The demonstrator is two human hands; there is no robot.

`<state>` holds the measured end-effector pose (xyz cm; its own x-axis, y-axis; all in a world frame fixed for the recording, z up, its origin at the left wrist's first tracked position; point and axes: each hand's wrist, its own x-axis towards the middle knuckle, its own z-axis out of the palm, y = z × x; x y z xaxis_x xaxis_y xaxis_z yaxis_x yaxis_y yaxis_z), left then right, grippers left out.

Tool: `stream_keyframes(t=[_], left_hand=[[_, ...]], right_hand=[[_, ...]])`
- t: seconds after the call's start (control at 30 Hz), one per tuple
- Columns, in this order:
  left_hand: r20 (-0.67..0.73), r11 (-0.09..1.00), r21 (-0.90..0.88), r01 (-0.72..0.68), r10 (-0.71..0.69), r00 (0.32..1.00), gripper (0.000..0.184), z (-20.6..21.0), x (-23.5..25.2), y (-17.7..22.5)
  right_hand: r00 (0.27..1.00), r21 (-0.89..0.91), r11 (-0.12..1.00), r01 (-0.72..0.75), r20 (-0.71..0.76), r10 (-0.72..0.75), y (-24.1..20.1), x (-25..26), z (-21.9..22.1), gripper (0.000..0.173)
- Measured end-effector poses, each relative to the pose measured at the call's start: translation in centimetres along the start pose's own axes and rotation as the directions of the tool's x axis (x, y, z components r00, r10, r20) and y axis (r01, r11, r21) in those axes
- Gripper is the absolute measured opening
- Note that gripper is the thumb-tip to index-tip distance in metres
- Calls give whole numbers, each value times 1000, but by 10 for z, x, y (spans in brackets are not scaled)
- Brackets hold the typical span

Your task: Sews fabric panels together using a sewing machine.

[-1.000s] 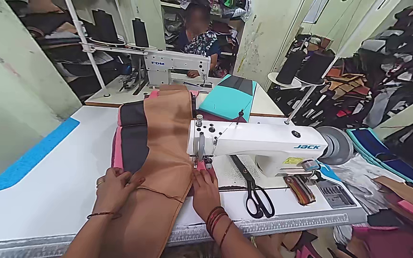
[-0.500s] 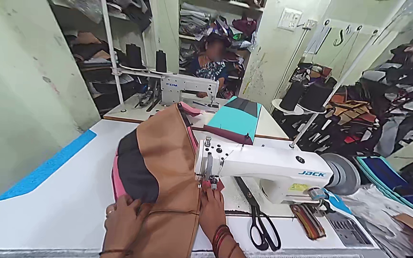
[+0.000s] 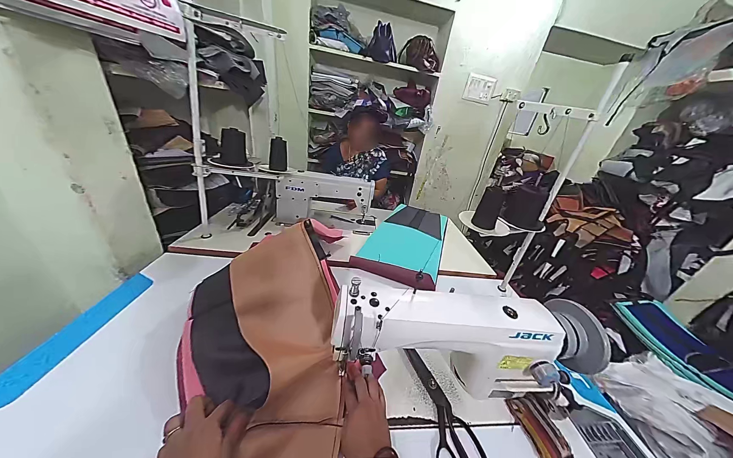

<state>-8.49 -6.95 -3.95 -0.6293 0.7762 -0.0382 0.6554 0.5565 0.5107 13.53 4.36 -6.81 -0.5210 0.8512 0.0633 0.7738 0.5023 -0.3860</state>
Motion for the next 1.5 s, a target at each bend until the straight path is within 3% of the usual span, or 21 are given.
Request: stream_keyframes(t=[0.43,0.67,0.8,0.87,0.9,1.0,1.1,1.2,1.33,1.43,1.5], left_hand=[[-45,999,-30,-30,28,999,43,0,-2,0],[-120,999,-34,-6,2,993,36,7,0,-3],[-47,999,-31,-14,13,999,54,-9,-16,-7],[-103,996,18,-88,89,991,44,-12,-25,-9],[-175,985,24,-173,175,969,36,-11,-27,-11],[-370,881,132,-455,469,802,19,-13,-9,-13],[-435,833,209,-512,549,714,17,-29,22,15],[-372,806,256,-534,592,715,19,-42,71,43],[-115,752,348,-560,627,770,20,-41,134,43],[76,789,227,-571,570,818,29,-28,158,17],[115,834,97,-543,532,839,34,-16,163,-5]], right_hand=[[1000,4,1000,5,-3,-5,0,0,-1,48],[999,-9,1000,27,-45,-27,0,0,1,47],[966,16,990,141,-221,-135,6,-5,7,38],[963,22,986,163,-220,-154,6,-8,7,39],[969,26,987,160,-196,-152,6,-9,6,40],[973,25,987,158,-176,-151,4,-9,5,42],[979,24,989,144,-146,-139,1,-8,2,45],[987,29,994,103,-126,-99,-4,-2,-3,42],[996,28,999,42,-75,-40,-8,4,-5,45],[996,52,998,22,-86,-17,-11,4,-2,44],[986,79,995,55,-161,-41,-9,3,4,43]])
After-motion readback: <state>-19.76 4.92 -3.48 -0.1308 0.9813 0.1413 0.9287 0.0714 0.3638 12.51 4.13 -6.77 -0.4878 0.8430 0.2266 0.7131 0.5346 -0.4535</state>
